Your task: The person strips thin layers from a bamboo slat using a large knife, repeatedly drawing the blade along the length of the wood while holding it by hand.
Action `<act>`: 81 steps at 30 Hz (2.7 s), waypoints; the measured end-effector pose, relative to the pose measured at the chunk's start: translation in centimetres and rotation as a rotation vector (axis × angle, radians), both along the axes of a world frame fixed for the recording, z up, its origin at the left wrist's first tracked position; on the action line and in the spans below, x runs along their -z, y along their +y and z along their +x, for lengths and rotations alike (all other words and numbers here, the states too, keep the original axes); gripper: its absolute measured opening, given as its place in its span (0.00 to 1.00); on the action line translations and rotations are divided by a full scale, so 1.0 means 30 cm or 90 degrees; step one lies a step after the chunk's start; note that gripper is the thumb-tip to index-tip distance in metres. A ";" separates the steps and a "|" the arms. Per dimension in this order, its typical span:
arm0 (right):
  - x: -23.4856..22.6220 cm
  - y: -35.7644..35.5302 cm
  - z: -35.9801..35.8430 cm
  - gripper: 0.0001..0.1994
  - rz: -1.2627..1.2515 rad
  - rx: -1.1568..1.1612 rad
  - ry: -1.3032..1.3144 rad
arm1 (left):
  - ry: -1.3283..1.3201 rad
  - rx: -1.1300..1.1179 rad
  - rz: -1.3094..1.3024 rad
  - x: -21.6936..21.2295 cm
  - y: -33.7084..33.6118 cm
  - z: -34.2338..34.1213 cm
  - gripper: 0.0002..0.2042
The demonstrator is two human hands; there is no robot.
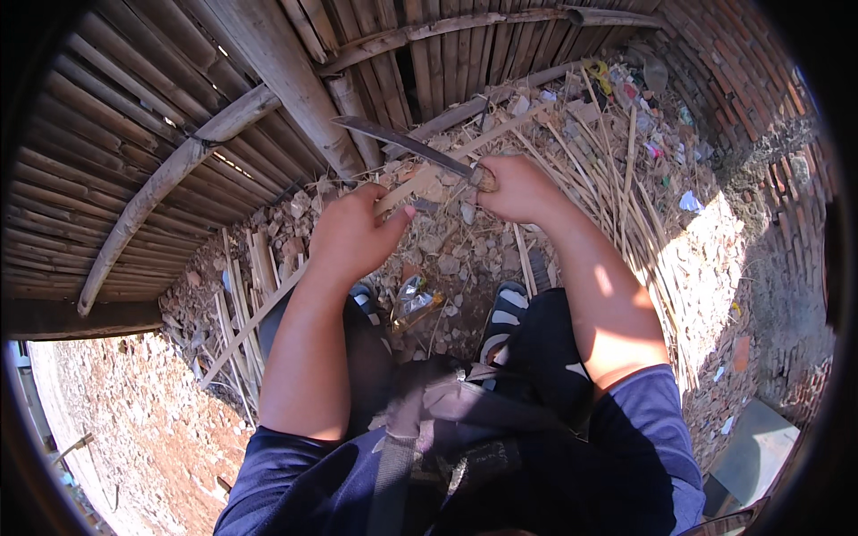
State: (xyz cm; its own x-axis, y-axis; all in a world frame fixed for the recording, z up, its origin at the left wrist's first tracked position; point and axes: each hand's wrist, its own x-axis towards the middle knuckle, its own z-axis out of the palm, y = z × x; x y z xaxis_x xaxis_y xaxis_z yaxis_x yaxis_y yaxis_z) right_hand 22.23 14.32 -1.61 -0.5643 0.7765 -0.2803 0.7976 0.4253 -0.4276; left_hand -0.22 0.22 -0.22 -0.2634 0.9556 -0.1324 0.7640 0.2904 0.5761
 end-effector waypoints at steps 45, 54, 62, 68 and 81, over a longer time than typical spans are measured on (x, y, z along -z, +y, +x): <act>0.020 0.051 0.085 0.25 0.055 0.163 0.143 | -0.036 0.000 0.113 -0.019 0.003 0.028 0.22; -0.031 -0.041 -0.011 0.23 0.102 -0.052 0.072 | -0.059 0.010 0.129 -0.013 -0.003 0.017 0.22; 0.034 0.097 0.132 0.23 0.006 0.265 0.213 | -0.051 -0.011 0.150 -0.016 -0.004 0.009 0.22; 0.102 0.061 0.073 0.23 0.212 0.122 0.186 | -0.055 -0.005 0.133 -0.017 0.002 0.013 0.21; 0.018 0.008 0.043 0.21 0.171 -0.018 0.148 | -0.043 -0.018 0.120 -0.025 0.001 0.019 0.23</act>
